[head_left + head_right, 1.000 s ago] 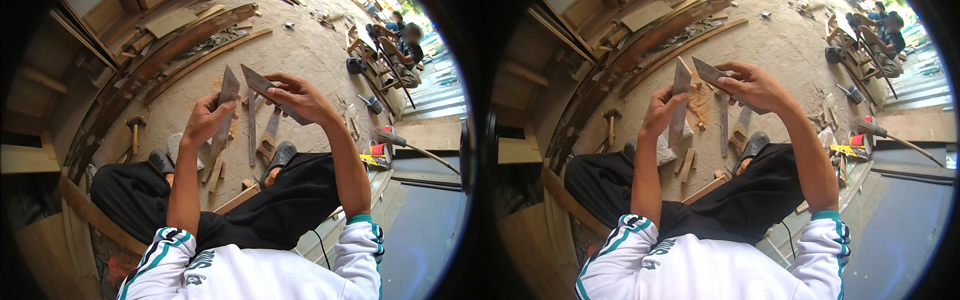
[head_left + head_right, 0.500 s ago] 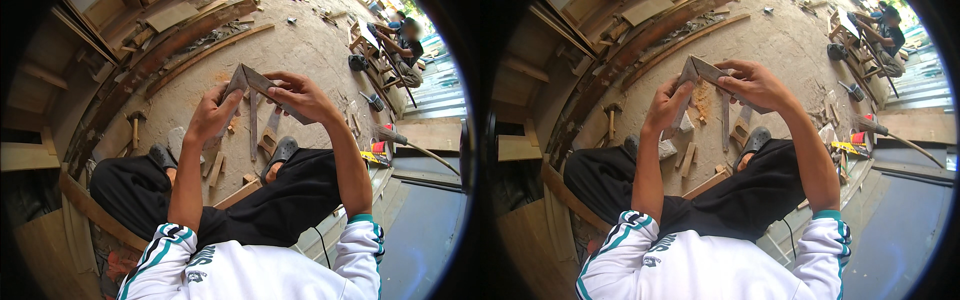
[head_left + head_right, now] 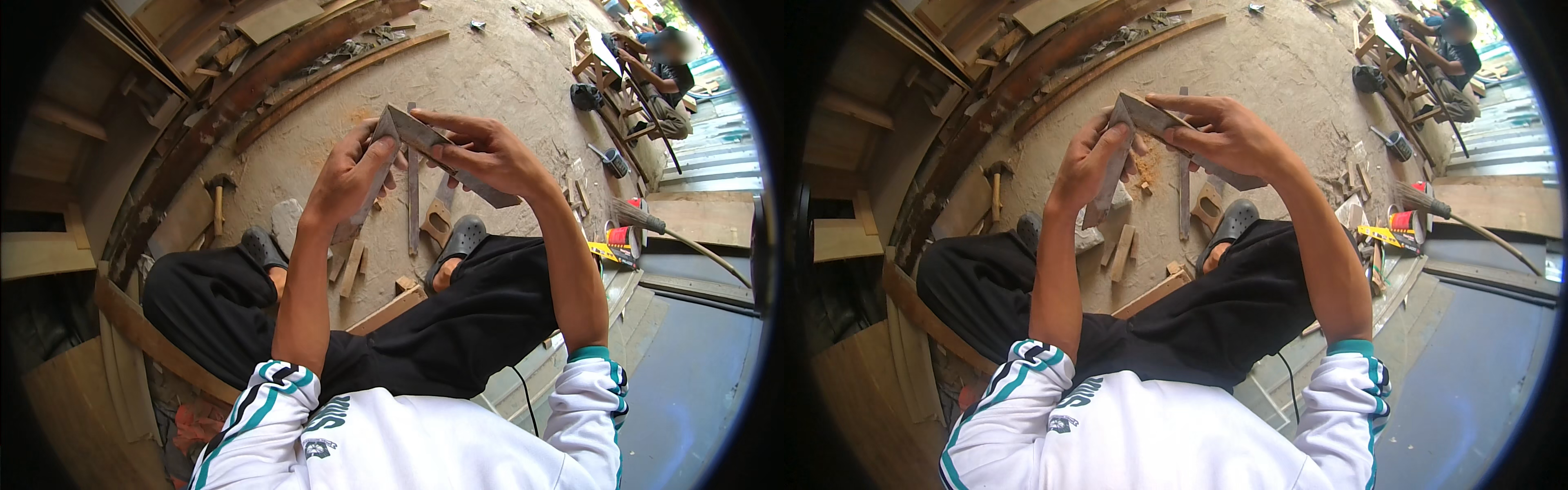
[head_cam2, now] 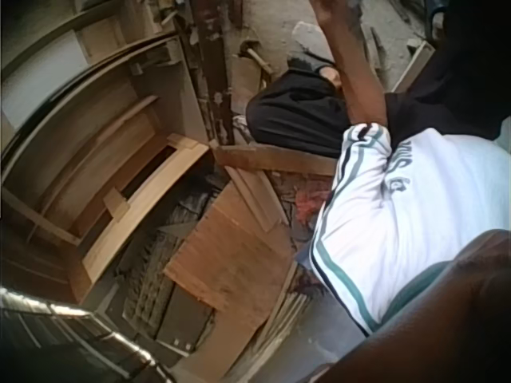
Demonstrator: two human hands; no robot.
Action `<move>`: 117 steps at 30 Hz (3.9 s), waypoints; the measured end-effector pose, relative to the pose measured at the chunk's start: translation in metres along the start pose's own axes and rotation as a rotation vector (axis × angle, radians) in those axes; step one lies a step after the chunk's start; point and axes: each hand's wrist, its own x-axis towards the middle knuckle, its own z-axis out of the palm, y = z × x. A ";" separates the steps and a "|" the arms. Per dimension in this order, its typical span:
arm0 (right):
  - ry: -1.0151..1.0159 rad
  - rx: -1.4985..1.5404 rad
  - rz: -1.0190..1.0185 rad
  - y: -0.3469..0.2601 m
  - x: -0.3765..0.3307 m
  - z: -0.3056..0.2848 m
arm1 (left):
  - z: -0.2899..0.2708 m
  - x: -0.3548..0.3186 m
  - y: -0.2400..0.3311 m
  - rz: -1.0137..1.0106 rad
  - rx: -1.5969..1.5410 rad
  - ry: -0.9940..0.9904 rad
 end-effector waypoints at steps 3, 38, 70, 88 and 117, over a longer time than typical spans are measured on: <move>-0.012 -0.007 -0.026 0.001 0.001 0.004 | 0.001 -0.001 0.000 -0.004 0.004 0.027; 0.053 -0.016 0.135 0.023 0.013 0.029 | -0.042 0.013 -0.026 -0.201 -0.829 0.416; 0.163 0.275 0.209 0.006 0.007 0.028 | -0.024 0.008 -0.019 -0.066 -0.523 0.308; 0.189 0.938 0.165 0.015 0.014 0.002 | 0.002 0.011 -0.017 -0.313 -0.395 0.410; 0.640 0.209 0.109 0.017 -0.001 -0.018 | -0.043 0.022 -0.043 -0.191 -1.138 0.977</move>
